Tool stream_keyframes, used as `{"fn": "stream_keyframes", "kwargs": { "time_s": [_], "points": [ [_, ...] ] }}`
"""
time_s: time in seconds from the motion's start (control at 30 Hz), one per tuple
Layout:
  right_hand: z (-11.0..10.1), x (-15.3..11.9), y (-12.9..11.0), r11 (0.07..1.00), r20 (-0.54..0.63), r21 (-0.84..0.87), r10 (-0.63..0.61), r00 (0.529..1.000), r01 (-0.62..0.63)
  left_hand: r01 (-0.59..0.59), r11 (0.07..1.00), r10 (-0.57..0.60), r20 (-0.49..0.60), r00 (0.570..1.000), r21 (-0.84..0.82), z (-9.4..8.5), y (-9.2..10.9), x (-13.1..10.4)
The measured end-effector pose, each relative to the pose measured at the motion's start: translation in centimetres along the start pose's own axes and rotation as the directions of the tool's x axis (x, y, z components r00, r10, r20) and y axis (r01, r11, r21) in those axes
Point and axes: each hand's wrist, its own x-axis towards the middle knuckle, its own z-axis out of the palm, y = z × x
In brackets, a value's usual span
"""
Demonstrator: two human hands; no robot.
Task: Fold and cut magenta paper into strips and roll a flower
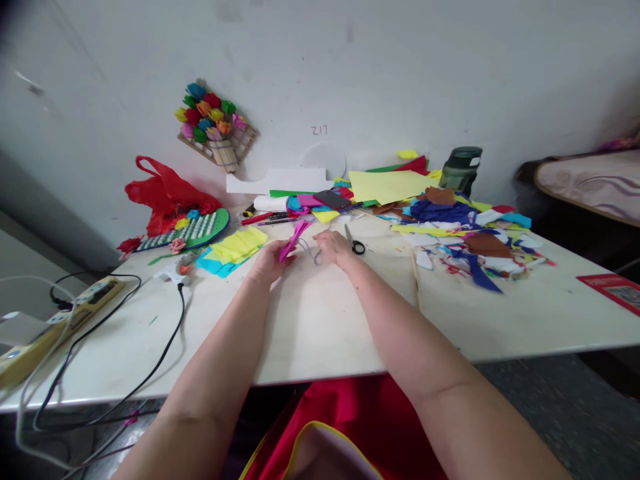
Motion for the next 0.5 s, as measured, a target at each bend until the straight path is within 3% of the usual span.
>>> {"fn": "stream_keyframes", "kwargs": {
  "time_s": [0.1, 0.2, 0.33, 0.5],
  "points": [
    [-0.2, -0.3, -0.3, 0.957, -0.046, 0.279, 0.099, 0.994, -0.082, -0.022, 0.998, 0.022, -0.002, 1.000, 0.052, 0.3, 0.0, -0.1],
    [0.3, -1.0, -1.0, 0.840, 0.106, 0.516, 0.129, 0.986, -0.165, -0.052, 0.992, 0.047, 0.048, 0.998, 0.113, 0.5, 0.1, -0.4],
    [1.2, -1.8, -1.9, 0.762, 0.276, 0.578, 0.153, 0.949, -0.291, -0.085, 0.981, 0.066, 0.107, 0.992, 0.176, 0.4, 0.0, -0.5],
    [1.8, -1.8, -1.8, 0.770, 0.292, 0.556, 0.171, 0.941, -0.312, -0.201, 0.947, 0.151, 0.206, 0.967, 0.251, 0.0, -0.4, 0.1]
  ]
}}
